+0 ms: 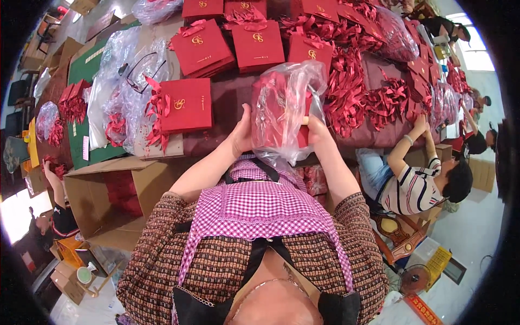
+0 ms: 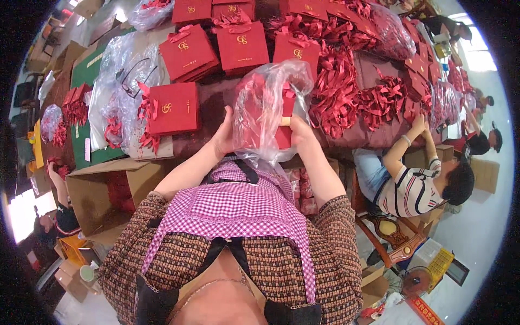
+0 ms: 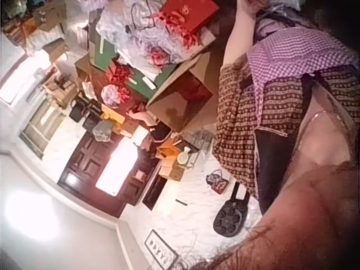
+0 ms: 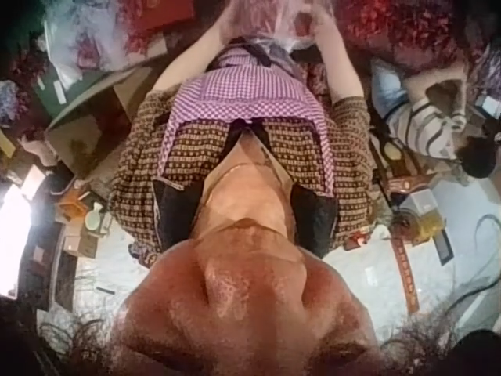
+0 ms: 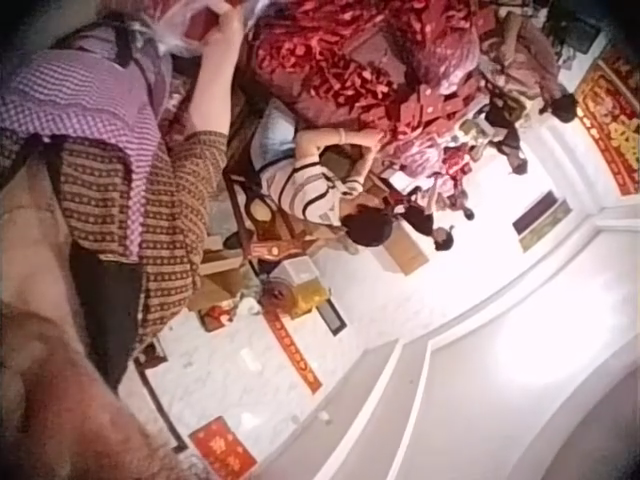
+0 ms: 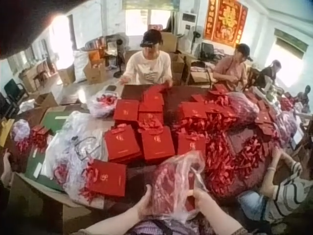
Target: The person opens a plastic bag, places stacks of red gift bags inside it, and arranges them by hand.
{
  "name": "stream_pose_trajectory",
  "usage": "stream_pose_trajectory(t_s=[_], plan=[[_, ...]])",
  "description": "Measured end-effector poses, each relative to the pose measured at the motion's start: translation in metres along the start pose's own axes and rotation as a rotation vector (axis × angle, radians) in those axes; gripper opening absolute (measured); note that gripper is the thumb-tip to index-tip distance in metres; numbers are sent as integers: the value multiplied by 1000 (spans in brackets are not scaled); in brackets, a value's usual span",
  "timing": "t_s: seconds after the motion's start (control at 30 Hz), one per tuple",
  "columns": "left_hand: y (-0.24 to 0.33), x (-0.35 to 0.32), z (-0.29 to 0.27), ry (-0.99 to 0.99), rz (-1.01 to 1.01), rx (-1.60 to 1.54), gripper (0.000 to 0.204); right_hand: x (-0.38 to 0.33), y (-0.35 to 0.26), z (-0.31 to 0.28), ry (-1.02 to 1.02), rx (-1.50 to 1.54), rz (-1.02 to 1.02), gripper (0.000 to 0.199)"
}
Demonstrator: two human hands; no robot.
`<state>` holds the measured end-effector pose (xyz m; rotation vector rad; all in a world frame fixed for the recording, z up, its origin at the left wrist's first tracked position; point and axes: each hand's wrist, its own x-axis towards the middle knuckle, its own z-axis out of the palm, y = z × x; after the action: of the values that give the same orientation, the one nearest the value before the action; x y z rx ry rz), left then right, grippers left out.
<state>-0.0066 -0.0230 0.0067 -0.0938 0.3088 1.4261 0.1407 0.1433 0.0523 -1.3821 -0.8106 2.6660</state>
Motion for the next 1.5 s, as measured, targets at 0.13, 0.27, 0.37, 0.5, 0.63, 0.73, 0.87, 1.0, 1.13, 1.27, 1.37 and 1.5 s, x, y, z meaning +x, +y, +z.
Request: stream_pose_trajectory(t_s=[0.13,0.27,0.37,0.5,0.63,0.73,0.87,1.0,1.13,1.27,1.37,1.5], plan=[[5,9,-6,227,39,87,79,22,15,-20,15,-24,31,33],[18,13,-38,861,364,1397,46,45,22,-31,4,-65,41,29],[19,-3,-38,760,638,1580,46,54,30,-33,-26,-211,-83,34],[9,-26,17,773,744,1481,51,55,35,-29,22,-278,-148,40],[0,-14,42,745,699,1500,68,42,26,2,70,-359,-104,40],[-1,10,34,765,842,1647,54,46,25,10,100,-467,-163,42],[13,18,25,609,729,1252,21,66,35,-5,223,-744,-335,42],[29,-18,49,612,690,351,3,78,43,-19,328,-811,-444,50],[62,-82,44,617,682,187,13,62,33,-5,349,-740,-289,43],[58,-110,45,697,741,621,8,74,32,-14,428,-777,-232,37],[56,-111,67,930,1160,1638,29,54,23,10,350,-780,-298,39],[32,-97,138,369,1043,2076,36,69,26,-11,202,-659,-417,37]])
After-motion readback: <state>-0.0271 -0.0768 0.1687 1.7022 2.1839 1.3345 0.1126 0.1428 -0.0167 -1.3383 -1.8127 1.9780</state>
